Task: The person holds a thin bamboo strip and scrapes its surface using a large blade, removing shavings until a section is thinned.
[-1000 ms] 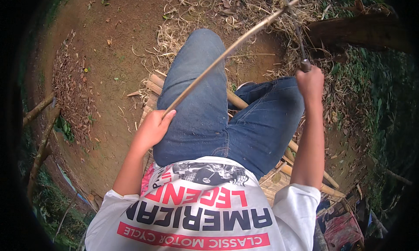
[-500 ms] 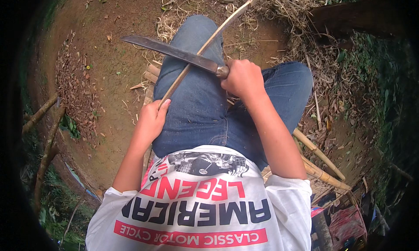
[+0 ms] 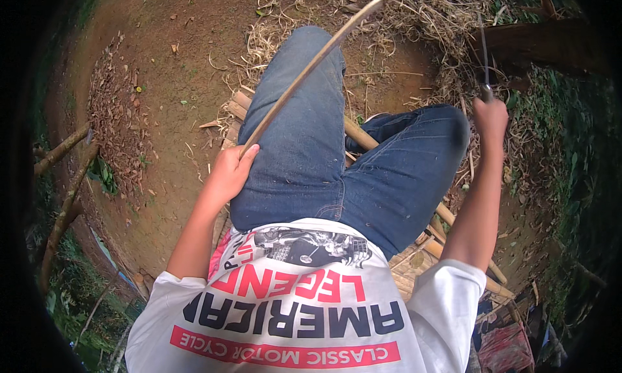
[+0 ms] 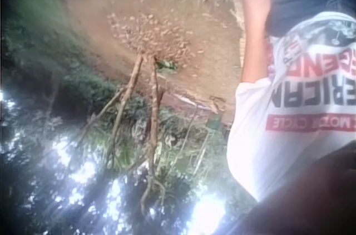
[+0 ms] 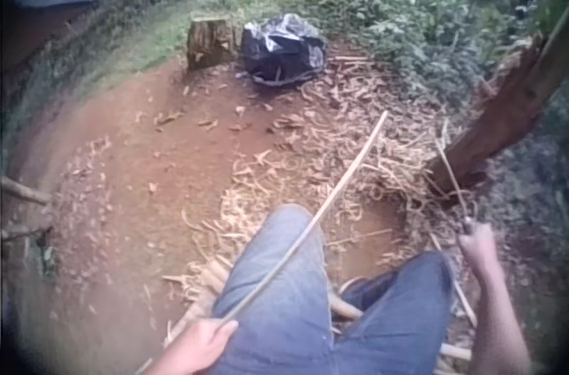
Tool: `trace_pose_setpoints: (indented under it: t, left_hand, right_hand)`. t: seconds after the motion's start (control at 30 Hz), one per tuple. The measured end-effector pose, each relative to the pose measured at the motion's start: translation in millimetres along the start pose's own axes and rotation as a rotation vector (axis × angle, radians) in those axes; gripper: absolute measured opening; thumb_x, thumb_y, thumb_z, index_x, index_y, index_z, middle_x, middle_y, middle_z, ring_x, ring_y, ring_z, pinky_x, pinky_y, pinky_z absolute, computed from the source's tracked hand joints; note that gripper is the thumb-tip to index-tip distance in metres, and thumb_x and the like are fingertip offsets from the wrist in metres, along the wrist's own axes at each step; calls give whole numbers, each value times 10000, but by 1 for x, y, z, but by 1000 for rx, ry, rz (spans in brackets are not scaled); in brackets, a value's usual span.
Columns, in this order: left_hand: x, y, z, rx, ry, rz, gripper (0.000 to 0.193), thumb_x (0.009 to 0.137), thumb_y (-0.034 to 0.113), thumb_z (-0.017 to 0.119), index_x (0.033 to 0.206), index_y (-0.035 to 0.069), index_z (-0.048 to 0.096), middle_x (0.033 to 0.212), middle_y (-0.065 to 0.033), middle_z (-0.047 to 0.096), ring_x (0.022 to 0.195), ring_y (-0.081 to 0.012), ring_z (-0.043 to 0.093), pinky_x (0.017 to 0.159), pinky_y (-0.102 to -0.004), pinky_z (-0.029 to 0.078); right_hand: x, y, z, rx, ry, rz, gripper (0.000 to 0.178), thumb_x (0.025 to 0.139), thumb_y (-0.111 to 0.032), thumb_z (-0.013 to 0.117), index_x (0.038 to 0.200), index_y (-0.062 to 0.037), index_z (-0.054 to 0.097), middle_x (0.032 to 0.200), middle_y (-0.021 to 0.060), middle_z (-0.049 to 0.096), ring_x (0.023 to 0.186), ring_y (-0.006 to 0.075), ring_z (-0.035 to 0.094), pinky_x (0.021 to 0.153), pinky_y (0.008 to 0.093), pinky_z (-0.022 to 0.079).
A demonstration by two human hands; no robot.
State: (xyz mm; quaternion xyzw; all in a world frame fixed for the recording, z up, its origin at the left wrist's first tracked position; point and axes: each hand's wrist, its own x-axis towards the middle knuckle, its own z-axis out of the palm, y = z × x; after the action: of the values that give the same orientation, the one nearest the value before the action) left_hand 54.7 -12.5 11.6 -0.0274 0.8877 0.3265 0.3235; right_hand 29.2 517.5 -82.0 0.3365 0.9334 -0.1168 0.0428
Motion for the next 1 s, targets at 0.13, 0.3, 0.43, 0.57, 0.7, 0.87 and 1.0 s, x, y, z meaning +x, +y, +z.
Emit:
trace_pose_setpoints:
  t: [0.13,0.3,0.43,0.57,0.7,0.87,1.0]
  left_hand:
    - [7,6,5,-40,-23,-14,473,1007,330,529,739,-60,512,584,-135,403,573,-146,398,556,-372,395]
    - [10,5,-2,-55,-92,-17,477,1015,330,524,718,-41,494,589,-47,395,598,-101,388,541,-333,379]
    - [13,4,-7,-58,-143,-54,475,1016,330,527,711,-31,476,608,0,383,612,-85,379,536,-320,369]
    - [13,4,-10,-81,-158,-41,478,1016,332,529,711,-32,472,609,-4,382,615,-84,378,536,-319,368]
    - [12,1,-7,-121,-115,-15,485,1017,338,524,715,-39,478,603,-18,385,611,-91,381,538,-329,372]
    - [15,-3,-5,-125,-148,-19,515,1011,347,522,689,-53,476,558,-98,382,575,-133,388,544,-376,394]
    - [15,-8,-7,-100,-155,-39,530,1011,363,510,696,-62,487,554,-137,409,552,-178,411,562,-398,411]
  right_hand:
    - [-55,-2,-21,229,-72,97,282,809,-250,665,872,25,670,682,183,646,626,270,629,635,405,486]
    - [-120,-60,-4,521,-144,-62,219,837,-192,729,905,9,676,727,123,690,622,180,636,622,333,499]
    - [-150,-140,-5,561,-321,-288,243,775,-184,770,936,-20,691,817,183,711,749,294,708,694,383,544]
    - [-150,-203,-6,103,-507,-529,256,716,-262,735,897,-84,703,813,199,693,807,406,673,774,488,542]
    - [-131,-208,6,142,-535,-532,166,707,-184,663,830,-87,715,807,199,688,818,399,670,782,484,540]
    - [-109,-201,13,23,-476,-581,179,712,-202,669,856,-112,725,817,185,694,808,380,674,779,480,543]
    - [-85,-175,8,-48,-371,-465,220,729,-177,689,937,-129,740,865,176,708,845,357,689,802,464,545]
